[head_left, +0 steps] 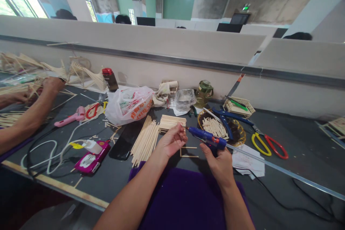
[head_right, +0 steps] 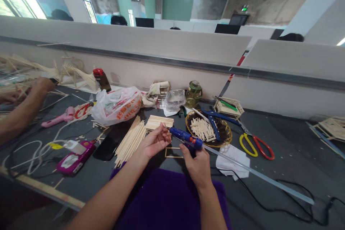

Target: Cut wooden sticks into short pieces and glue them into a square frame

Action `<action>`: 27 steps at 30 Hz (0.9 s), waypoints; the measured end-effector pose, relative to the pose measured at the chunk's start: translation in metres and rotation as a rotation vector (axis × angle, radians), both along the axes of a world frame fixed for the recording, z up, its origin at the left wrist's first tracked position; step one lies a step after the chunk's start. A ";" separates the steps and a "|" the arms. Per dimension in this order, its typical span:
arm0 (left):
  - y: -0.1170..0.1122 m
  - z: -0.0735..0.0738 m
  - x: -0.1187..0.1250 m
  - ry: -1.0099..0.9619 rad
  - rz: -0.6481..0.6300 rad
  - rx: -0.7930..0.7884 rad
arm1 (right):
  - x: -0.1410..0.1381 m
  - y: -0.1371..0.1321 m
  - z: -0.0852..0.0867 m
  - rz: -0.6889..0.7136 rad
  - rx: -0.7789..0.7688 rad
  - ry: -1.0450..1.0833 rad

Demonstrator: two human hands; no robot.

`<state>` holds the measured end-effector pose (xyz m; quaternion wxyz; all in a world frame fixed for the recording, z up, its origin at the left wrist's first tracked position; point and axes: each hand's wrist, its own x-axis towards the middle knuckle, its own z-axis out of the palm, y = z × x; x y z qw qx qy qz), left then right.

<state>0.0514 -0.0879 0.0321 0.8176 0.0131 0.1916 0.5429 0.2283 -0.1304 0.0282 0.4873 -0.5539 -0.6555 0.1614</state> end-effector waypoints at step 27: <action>0.000 -0.001 -0.001 0.081 0.021 0.048 | 0.001 0.000 0.001 -0.027 -0.013 0.020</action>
